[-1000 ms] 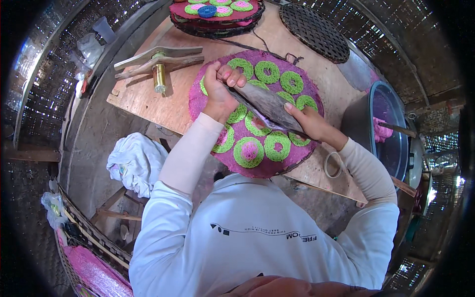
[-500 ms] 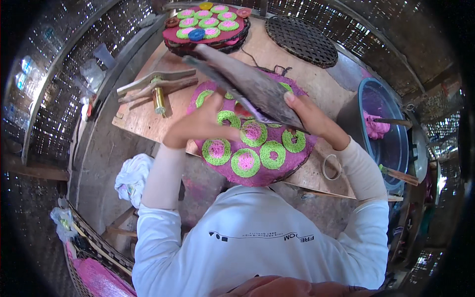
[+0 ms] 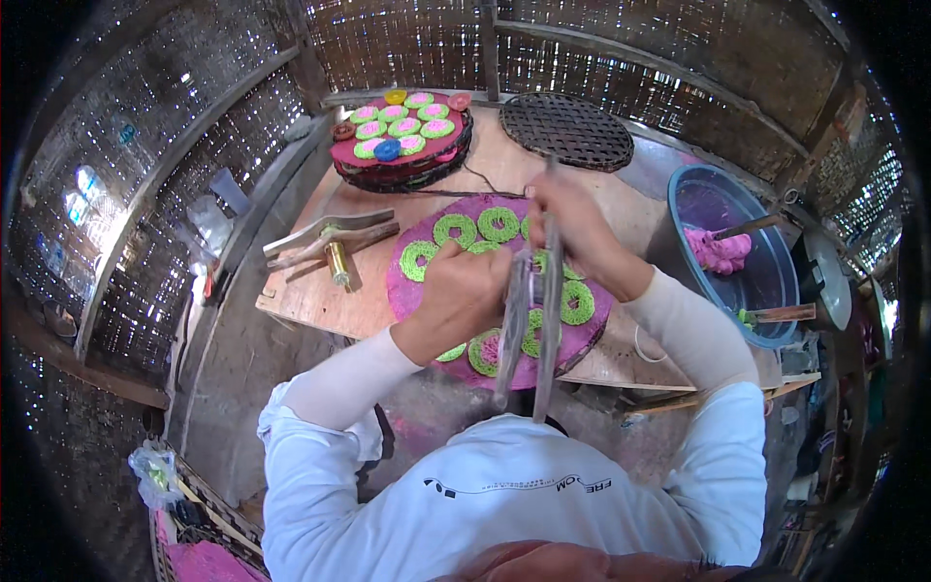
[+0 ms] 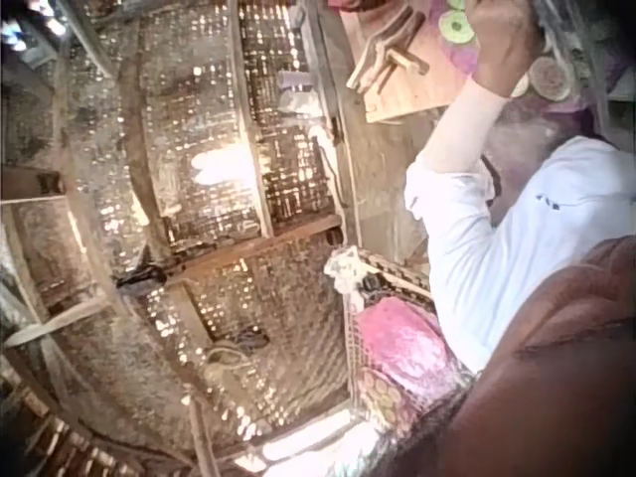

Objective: The person uses a wooden mold and a metal ring to shape green and pink dough into circular cakes on a pink mat. They scoop dough from a blue basin, press it into the mold, and then release the formed cakes onto the mat. The process is repeated multiple times, alternating between green and pink dough.

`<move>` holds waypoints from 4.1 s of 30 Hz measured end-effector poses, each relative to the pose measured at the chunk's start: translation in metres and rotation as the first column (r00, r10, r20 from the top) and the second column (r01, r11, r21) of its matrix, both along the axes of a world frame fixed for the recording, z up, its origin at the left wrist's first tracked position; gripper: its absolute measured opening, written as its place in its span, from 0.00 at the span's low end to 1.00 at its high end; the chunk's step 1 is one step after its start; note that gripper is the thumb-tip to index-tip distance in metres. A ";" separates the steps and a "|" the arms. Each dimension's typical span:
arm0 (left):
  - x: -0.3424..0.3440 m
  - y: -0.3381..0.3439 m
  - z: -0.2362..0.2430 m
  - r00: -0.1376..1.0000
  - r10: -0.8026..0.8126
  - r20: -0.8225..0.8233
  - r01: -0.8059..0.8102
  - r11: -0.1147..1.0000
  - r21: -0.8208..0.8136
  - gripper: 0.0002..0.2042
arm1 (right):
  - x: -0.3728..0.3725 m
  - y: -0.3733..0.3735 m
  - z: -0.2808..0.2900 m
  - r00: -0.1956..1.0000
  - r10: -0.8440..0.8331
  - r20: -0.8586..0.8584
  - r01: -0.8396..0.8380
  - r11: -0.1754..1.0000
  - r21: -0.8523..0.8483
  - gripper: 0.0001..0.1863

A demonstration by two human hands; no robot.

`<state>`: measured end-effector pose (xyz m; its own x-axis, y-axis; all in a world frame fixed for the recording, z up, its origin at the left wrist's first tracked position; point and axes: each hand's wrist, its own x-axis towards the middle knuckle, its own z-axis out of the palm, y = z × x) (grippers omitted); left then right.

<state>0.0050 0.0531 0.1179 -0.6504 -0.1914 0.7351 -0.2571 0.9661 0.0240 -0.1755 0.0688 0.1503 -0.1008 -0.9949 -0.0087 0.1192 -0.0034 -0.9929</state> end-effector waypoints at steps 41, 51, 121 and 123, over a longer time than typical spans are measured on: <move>-0.278 0.010 0.024 0.601 -0.092 -0.794 0.520 0.799 0.300 0.19 | -0.405 0.107 -0.074 -0.405 0.349 -0.845 0.428 0.889 0.162 0.11; -0.303 -0.009 0.004 0.549 -0.099 -0.830 0.534 0.806 0.257 0.11 | -0.344 0.092 -0.001 -0.575 0.391 -0.719 0.364 0.909 0.203 0.08; -0.224 -0.016 0.023 0.974 0.068 -0.215 0.047 0.872 0.488 0.19 | -0.171 0.196 0.108 -0.388 -0.382 -0.839 0.042 0.902 -0.430 0.08; -0.210 -0.006 0.040 0.982 0.050 -0.182 0.016 0.938 0.345 0.17 | -0.152 0.181 0.101 -0.541 -0.355 -0.762 -0.022 0.913 -0.408 0.09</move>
